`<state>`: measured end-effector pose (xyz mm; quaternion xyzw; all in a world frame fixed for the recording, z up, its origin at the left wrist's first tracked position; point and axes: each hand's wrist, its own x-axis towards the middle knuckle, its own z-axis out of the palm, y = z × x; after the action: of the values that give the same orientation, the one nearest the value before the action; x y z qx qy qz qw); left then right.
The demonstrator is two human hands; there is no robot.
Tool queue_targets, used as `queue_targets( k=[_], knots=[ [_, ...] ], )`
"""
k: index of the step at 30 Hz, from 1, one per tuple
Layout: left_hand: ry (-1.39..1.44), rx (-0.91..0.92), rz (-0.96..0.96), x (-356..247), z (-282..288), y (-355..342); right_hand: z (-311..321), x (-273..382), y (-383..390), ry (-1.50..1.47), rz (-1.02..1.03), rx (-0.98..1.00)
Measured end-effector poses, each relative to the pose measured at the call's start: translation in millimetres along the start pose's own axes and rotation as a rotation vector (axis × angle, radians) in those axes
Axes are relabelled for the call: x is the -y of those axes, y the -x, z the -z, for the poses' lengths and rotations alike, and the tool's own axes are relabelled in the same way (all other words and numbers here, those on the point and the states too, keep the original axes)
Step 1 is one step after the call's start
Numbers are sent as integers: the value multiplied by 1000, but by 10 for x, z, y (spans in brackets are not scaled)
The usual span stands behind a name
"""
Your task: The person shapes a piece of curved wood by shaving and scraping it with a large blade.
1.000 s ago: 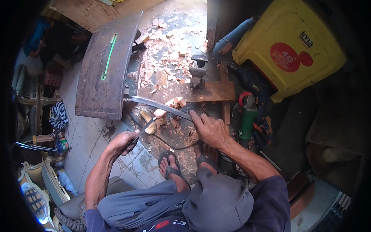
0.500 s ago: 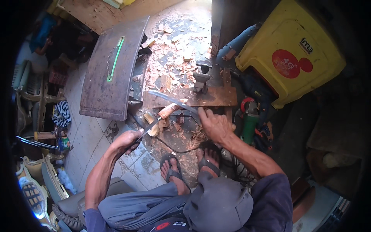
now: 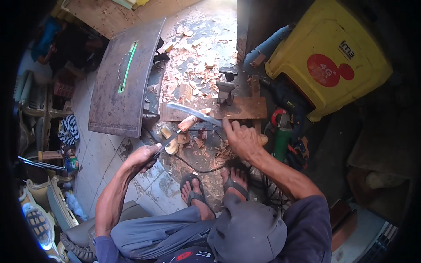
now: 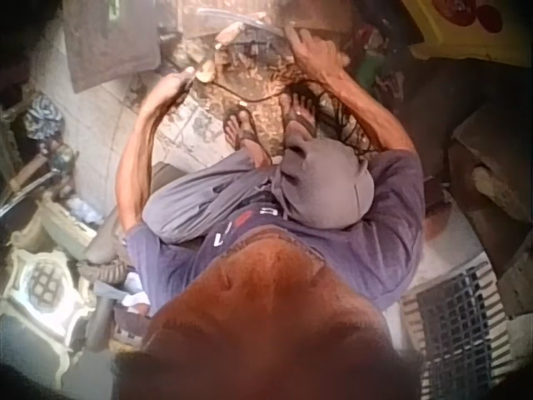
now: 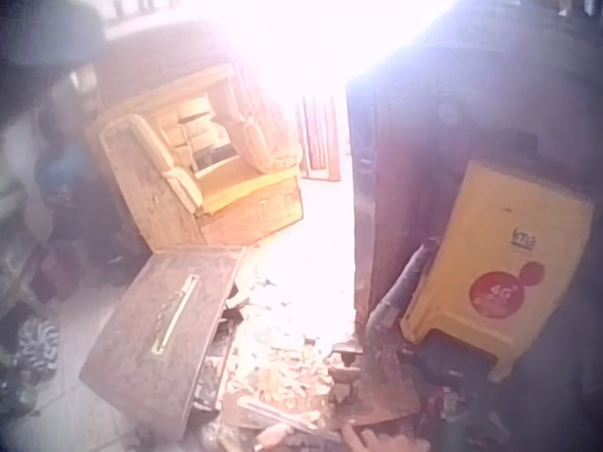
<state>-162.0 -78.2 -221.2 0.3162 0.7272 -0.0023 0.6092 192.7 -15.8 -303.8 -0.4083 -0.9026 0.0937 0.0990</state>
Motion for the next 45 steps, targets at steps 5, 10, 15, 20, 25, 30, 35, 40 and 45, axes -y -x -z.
queue_targets(
  k=[5, 10, 15, 20, 25, 30, 35, 40, 45],
  knots=[
    [7, 19, 23, 61, -21, -14, -88, -11, 51, 68, -72, 46],
    [31, 13, 45, 115, 11, -31, 66, 21, 120, -23, 60, 7],
    [0, 6, 9, 111, 18, -83, -143, -88, 98, 20, -56, -92],
    [19, 10, 26, 177, 41, -107, 31, -73, 53, -85, 33, 50],
    [-2, 9, 15, 161, 91, -151, 75, 16, -1, -139, -7, 49],
    [-4, 14, -3, 208, 75, -143, -112, -42, 66, -61, -228, 124],
    [228, 171, 48, 331, 5, -155, -13, 130, 144, -232, -161, -64],
    [686, 457, 166, 425, -378, -133, -218, 146, 193, -325, -314, -234],
    [699, 503, 272, 360, -607, -39, 47, 408, 82, -374, -174, -317]
  ],
)
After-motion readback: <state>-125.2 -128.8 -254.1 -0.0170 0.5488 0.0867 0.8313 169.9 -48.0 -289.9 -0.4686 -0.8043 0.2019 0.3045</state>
